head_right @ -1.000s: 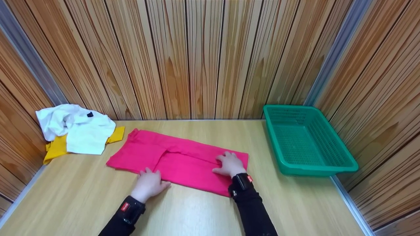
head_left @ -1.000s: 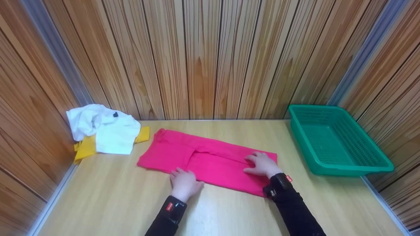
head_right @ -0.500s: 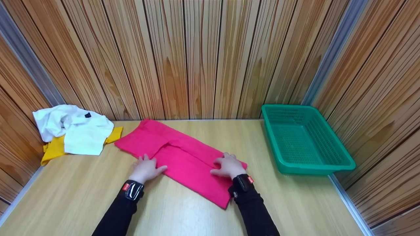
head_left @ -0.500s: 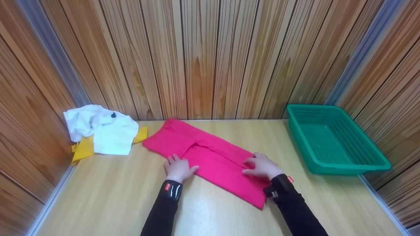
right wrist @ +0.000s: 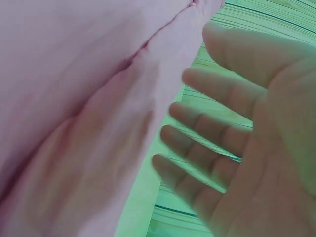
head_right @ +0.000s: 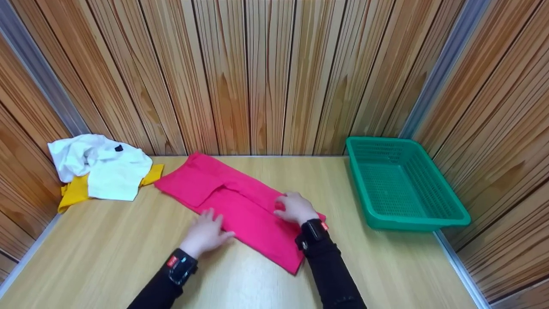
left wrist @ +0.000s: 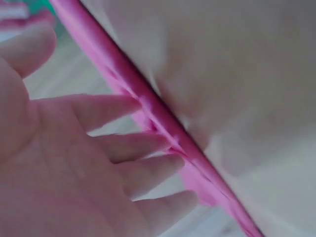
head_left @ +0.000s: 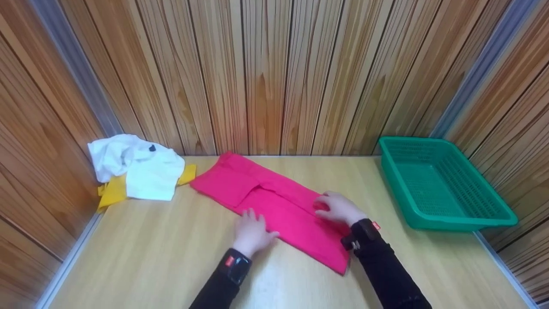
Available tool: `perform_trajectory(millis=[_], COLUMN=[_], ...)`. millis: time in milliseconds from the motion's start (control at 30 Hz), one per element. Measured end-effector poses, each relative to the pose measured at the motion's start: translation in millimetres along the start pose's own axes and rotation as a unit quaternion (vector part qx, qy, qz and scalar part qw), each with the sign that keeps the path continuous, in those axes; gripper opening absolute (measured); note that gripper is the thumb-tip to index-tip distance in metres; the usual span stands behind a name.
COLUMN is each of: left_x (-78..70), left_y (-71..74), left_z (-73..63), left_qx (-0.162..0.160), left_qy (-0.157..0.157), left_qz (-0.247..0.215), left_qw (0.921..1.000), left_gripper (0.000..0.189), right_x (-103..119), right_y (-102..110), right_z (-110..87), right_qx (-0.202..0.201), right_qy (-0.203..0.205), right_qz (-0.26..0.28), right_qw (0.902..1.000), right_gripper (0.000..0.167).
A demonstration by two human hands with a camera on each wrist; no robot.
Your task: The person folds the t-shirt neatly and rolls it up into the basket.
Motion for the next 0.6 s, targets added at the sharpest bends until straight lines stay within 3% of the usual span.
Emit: perform_trajectory(millis=[133,267,400,600], left_x=[-31.7,-53.2,-63.0,-67.0], left_y=[0.0,-1.8,-5.9,-8.8], left_z=[-13.1,-23.7,-30.1,-30.7], left_qx=[0.004,0.018,0.035,0.045], left_qy=[-0.063,-0.105,-0.118,-0.113], left_qz=[0.002,0.013,0.022,0.037], left_qw=[0.9980,0.9942,0.9921,0.9918], left_gripper=[0.077,0.072,0.069,0.070], right_x=[8.1,10.3,7.6,1.1], right_y=[0.3,-3.1,-9.0,-16.9], right_z=[13.5,22.5,25.7,24.8], right_qx=[-0.006,-0.001,0.011,0.035], right_qy=[0.027,0.037,0.036,0.020], right_qz=[-0.011,-0.022,-0.031,-0.047], right_qw=[0.9996,0.9991,0.9988,0.9981], right_gripper=[0.034,0.032,0.031,0.036])
Point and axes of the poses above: each hand's wrist, its own z-axis towards the middle knuckle, its own y-axis out of the back of the hand, x = y × z, the point moved 6 cm from there along z, towards the middle knuckle, and after that the axes turned 10 degrees about -x, right-handed, at the moved point
